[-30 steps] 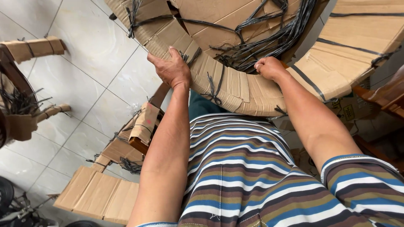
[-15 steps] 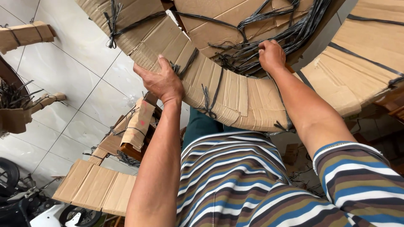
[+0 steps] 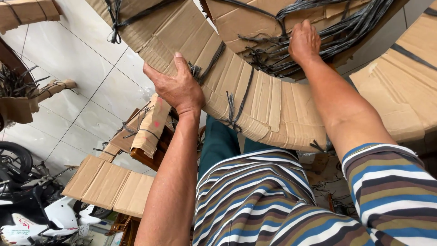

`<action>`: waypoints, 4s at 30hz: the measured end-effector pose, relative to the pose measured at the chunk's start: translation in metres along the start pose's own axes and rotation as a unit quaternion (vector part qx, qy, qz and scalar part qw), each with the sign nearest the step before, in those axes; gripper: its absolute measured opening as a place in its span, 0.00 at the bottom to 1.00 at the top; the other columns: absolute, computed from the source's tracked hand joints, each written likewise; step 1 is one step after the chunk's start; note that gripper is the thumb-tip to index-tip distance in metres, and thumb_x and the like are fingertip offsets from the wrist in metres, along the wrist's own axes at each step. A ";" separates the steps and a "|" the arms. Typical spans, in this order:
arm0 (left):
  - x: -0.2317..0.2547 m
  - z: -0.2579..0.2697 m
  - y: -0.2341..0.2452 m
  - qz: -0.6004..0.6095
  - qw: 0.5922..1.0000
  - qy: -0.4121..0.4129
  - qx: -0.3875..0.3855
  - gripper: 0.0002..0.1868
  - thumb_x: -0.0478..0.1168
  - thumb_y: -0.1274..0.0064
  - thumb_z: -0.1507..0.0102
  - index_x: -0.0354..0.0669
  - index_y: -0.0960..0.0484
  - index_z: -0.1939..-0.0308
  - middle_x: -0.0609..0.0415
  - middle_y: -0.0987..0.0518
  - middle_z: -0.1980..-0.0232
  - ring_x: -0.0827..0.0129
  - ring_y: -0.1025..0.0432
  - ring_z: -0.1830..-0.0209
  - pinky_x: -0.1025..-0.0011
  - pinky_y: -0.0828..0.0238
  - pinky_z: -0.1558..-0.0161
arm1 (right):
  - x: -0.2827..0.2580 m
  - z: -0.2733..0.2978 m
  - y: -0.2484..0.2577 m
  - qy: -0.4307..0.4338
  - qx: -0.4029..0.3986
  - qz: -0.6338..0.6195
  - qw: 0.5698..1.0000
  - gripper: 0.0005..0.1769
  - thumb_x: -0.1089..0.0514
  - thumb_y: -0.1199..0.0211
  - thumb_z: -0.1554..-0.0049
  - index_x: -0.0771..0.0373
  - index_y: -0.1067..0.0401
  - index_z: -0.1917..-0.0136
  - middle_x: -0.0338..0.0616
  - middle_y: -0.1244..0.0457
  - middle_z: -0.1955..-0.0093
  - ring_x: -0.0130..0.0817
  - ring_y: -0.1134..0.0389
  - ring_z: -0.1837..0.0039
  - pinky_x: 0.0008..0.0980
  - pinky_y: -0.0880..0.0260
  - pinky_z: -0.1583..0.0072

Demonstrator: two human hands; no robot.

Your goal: Weaving plastic strips through a cardboard-covered chair frame.

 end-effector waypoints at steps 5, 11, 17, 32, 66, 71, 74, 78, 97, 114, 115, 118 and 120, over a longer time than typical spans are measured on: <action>-0.006 -0.001 0.000 -0.022 1.000 -0.004 0.001 0.40 0.55 0.44 0.38 0.34 0.39 0.31 0.34 0.21 0.38 0.40 0.24 0.41 0.56 0.26 0.44 | 0.007 0.002 0.028 -0.041 -0.038 -0.063 0.996 0.04 0.59 0.43 0.35 0.61 0.33 0.50 0.56 0.34 0.55 0.61 0.33 0.53 0.57 0.35 0.55; -0.011 -0.002 -0.003 -0.006 1.000 -0.012 0.011 0.37 0.53 0.44 0.38 0.35 0.37 0.33 0.38 0.17 0.49 0.46 0.20 0.54 0.57 0.23 0.53 | 0.016 0.029 0.067 -0.019 -0.053 -0.087 0.995 0.09 0.60 0.43 0.33 0.63 0.33 0.40 0.55 0.33 0.49 0.57 0.32 0.47 0.55 0.34 0.49; -0.008 0.001 0.000 0.014 1.000 -0.002 0.009 0.32 0.52 0.41 0.39 0.41 0.34 0.37 0.44 0.14 0.53 0.52 0.17 0.57 0.60 0.20 0.57 | 0.014 0.027 0.038 -0.038 -0.085 -0.066 0.994 0.15 0.60 0.38 0.36 0.58 0.30 0.36 0.51 0.37 0.41 0.50 0.34 0.42 0.50 0.32 0.40; -0.010 -0.004 -0.002 0.029 0.999 -0.019 -0.006 0.35 0.51 0.42 0.39 0.37 0.36 0.35 0.41 0.15 0.54 0.48 0.20 0.59 0.56 0.25 0.55 | -0.017 0.034 0.068 0.042 -0.005 -0.070 0.997 0.08 0.57 0.35 0.35 0.59 0.33 0.51 0.51 0.33 0.54 0.55 0.33 0.52 0.52 0.37 0.56; 0.053 0.124 0.104 0.291 0.768 -0.393 -0.413 0.30 0.29 0.48 0.34 0.44 0.34 0.27 0.42 0.35 0.27 0.53 0.23 0.48 0.60 0.24 0.46 | -0.192 0.317 0.324 0.019 0.306 -0.497 0.812 0.07 0.62 0.39 0.34 0.67 0.29 0.44 0.49 0.32 0.56 0.28 0.32 0.56 0.25 0.27 0.56; 0.028 0.143 0.081 0.289 0.686 -0.394 -0.539 0.32 0.31 0.45 0.36 0.53 0.29 0.28 0.45 0.23 0.38 0.42 0.22 0.47 0.52 0.20 0.51 | -0.281 0.352 0.312 0.075 0.226 -0.522 0.819 0.04 0.64 0.32 0.40 0.64 0.24 0.51 0.49 0.30 0.60 0.25 0.30 0.57 0.33 0.24 0.57; -0.010 0.121 0.059 0.252 0.701 -0.428 -0.511 0.09 0.37 0.52 0.33 0.42 0.22 0.68 0.46 0.24 0.72 0.42 0.27 0.68 0.55 0.31 0.66 | -0.287 0.360 0.305 0.066 0.245 -0.562 0.788 0.06 0.64 0.33 0.39 0.66 0.25 0.49 0.46 0.31 0.65 0.24 0.29 0.60 0.27 0.25 0.58; -0.020 0.097 0.096 0.201 0.725 -0.393 -0.529 0.04 0.44 0.41 0.33 0.53 0.13 0.60 0.56 0.16 0.70 0.60 0.21 0.68 0.64 0.25 0.61 | -0.235 0.366 0.295 0.010 0.328 -0.681 0.655 0.04 0.59 0.41 0.33 0.58 0.34 0.47 0.46 0.34 0.63 0.26 0.34 0.63 0.21 0.31 0.60; -0.055 0.039 0.160 0.037 0.817 -0.411 -0.403 0.10 0.44 0.44 0.31 0.43 0.18 0.63 0.57 0.18 0.66 0.69 0.25 0.69 0.70 0.27 0.66 | 0.030 0.374 0.330 -0.092 0.470 -0.782 0.400 0.06 0.60 0.40 0.32 0.56 0.27 0.54 0.39 0.35 0.61 0.24 0.38 0.64 0.20 0.38 0.62; 0.043 0.279 0.080 0.067 0.815 -0.368 -0.443 0.06 0.45 0.43 0.32 0.51 0.16 0.60 0.50 0.18 0.68 0.49 0.21 0.63 0.55 0.24 0.58 | -0.065 0.342 0.337 0.248 0.058 -0.443 0.860 0.24 0.63 0.42 0.37 0.66 0.34 0.28 0.57 0.37 0.37 0.52 0.39 0.29 0.51 0.44 0.27; 0.043 0.286 0.080 0.083 0.819 -0.351 -0.446 0.06 0.45 0.43 0.32 0.51 0.16 0.60 0.53 0.18 0.69 0.53 0.20 0.65 0.59 0.24 0.59 | -0.085 0.345 0.326 0.276 -0.059 -0.388 0.877 0.23 0.56 0.43 0.35 0.67 0.32 0.29 0.62 0.31 0.46 0.59 0.30 0.38 0.57 0.33 0.35; 0.023 0.282 0.083 0.113 0.854 -0.276 -0.425 0.06 0.45 0.44 0.31 0.50 0.14 0.58 0.49 0.17 0.68 0.51 0.21 0.63 0.57 0.24 0.58 | -0.079 0.340 0.300 0.275 -0.159 -0.367 0.874 0.11 0.56 0.44 0.35 0.58 0.21 0.51 0.47 0.31 0.69 0.41 0.26 0.61 0.40 0.26 0.53; -0.002 0.275 0.088 0.115 0.869 -0.236 -0.419 0.07 0.45 0.44 0.31 0.49 0.14 0.59 0.49 0.17 0.69 0.55 0.22 0.65 0.58 0.25 0.58 | -0.069 0.337 0.303 0.247 -0.189 -0.361 0.879 0.11 0.56 0.42 0.36 0.57 0.20 0.51 0.47 0.29 0.67 0.36 0.27 0.60 0.41 0.27 0.52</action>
Point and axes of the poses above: each hand's wrist, its own z-axis away from the middle knuckle, its own y-axis out of the back of the hand, x = y × z, the point moved 5 cm from there along -z, towards the middle knuckle
